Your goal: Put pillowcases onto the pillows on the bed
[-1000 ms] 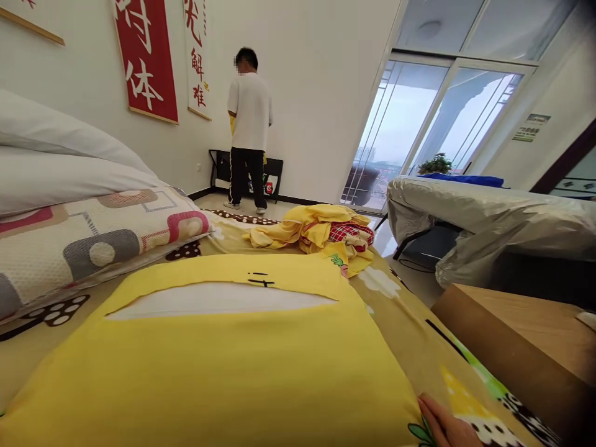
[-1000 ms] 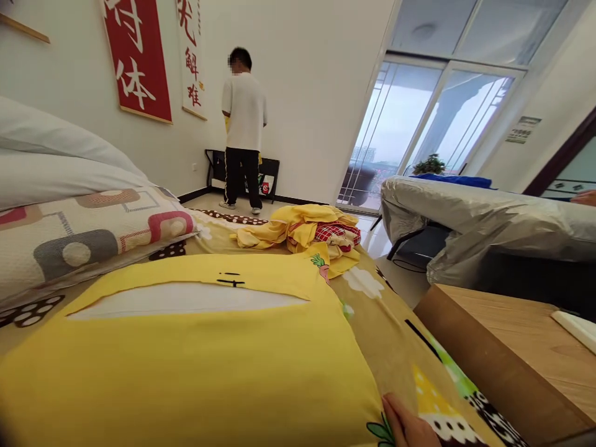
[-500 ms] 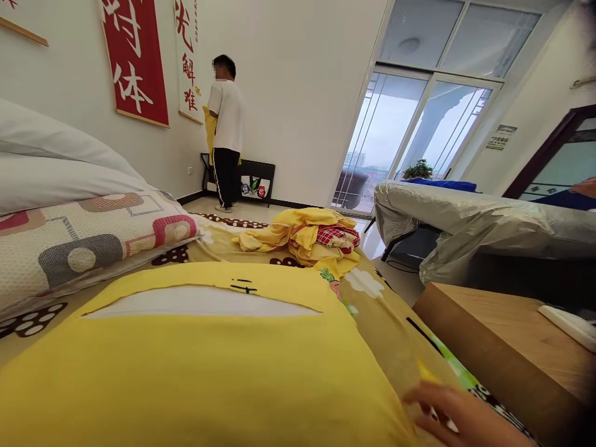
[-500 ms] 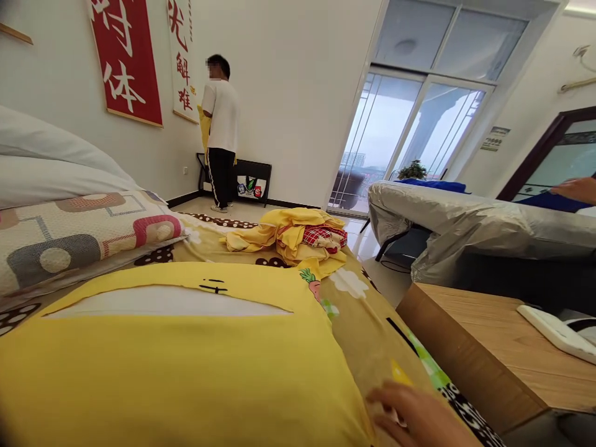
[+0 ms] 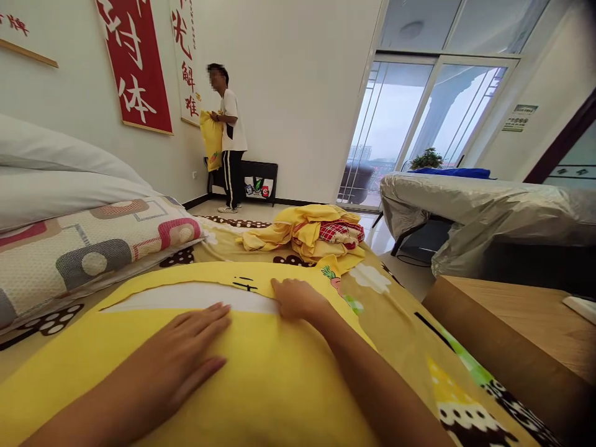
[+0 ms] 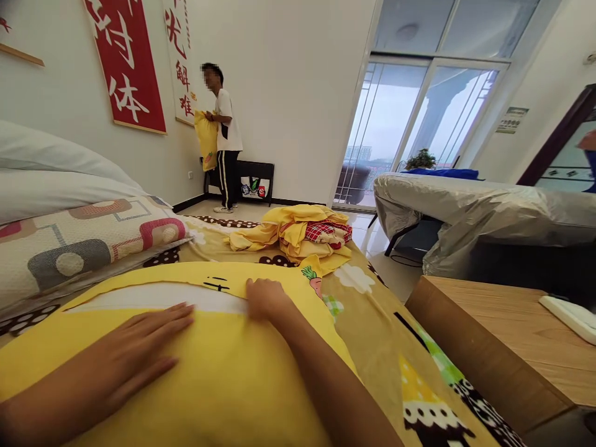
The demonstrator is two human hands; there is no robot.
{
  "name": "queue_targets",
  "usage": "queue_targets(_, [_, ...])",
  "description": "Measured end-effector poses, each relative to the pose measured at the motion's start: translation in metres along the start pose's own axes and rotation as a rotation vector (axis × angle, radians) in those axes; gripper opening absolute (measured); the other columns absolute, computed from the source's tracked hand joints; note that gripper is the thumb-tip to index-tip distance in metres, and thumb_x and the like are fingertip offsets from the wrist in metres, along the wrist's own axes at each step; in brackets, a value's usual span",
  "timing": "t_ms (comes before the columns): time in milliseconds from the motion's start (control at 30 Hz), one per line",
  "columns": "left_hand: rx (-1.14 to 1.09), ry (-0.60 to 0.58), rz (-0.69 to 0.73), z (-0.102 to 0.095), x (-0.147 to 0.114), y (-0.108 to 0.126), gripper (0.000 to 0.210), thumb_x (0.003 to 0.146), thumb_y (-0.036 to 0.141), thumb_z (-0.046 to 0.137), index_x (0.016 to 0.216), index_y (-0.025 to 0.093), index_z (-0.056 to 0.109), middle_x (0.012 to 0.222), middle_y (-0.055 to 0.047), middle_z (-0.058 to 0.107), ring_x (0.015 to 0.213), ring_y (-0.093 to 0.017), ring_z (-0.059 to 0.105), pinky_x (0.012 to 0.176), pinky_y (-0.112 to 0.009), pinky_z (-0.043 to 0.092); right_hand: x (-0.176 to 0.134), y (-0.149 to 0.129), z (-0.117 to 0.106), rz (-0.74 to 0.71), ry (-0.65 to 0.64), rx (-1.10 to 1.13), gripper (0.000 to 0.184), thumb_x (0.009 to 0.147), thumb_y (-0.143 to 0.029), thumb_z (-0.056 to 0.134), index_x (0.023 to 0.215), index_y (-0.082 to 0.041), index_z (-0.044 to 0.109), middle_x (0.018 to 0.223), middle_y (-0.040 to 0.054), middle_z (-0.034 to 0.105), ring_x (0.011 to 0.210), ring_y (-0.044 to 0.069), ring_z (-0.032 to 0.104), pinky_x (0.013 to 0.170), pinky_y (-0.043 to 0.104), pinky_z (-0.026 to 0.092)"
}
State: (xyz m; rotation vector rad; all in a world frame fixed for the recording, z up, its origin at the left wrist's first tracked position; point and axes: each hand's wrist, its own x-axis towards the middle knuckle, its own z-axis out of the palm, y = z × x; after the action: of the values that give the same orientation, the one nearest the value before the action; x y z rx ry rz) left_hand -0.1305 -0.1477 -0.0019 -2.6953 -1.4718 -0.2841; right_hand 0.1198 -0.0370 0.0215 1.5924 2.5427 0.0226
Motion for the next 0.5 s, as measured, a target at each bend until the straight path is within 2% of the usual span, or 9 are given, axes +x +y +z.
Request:
queue_targets(100, [-0.035,-0.243,0.099,0.003,0.057,0.026,0.065,0.095,0.059,0.024,0.147,0.021,0.034,0.153,-0.005,0.03,0.142,-0.024,0.03,0.118,-0.048,0.023,0.003,0.02,0.013,0.152,0.104,-0.019,0.032,0.082,-0.006,0.043,0.105,-0.01,0.064,0.102,0.0183,0.07,0.095,0.029,0.066,0.074,0.037,0.048])
queue_targets(233, [-0.138,-0.37,0.219,0.014,0.103,0.04,0.064,0.098,0.053,0.021,0.15,0.016,0.025,0.155,-0.01,0.025,0.145,-0.021,0.023,0.119,-0.045,0.017,-0.002,0.05,0.027,0.307,0.212,-0.03,0.027,0.08,-0.007,0.045,0.094,-0.012,0.066,0.1,0.0145,0.07,0.095,0.027,0.066,0.073,0.033,0.044])
queue_targets(333, [-0.208,-0.411,0.282,0.022,0.122,0.037,0.058,0.099,0.043,0.02,0.15,0.015,0.025,0.157,-0.01,0.023,0.145,-0.02,0.021,0.119,-0.041,0.017,-0.01,0.056,0.034,0.362,0.28,-0.038,0.024,0.077,-0.009,0.048,0.093,-0.016,0.065,0.1,0.0088,0.07,0.095,0.024,0.065,0.07,0.03,0.041])
queue_targets(500, [-0.242,-0.311,0.246,0.033,0.139,0.038,0.059,0.097,0.047,0.025,0.15,0.02,0.024,0.157,-0.01,0.026,0.143,-0.028,0.027,0.114,-0.05,0.024,-0.019,0.054,0.04,0.397,0.448,-0.013,0.027,0.076,-0.008,0.048,0.093,-0.02,0.065,0.097,0.0051,0.07,0.095,0.021,0.063,0.068,0.029,0.037])
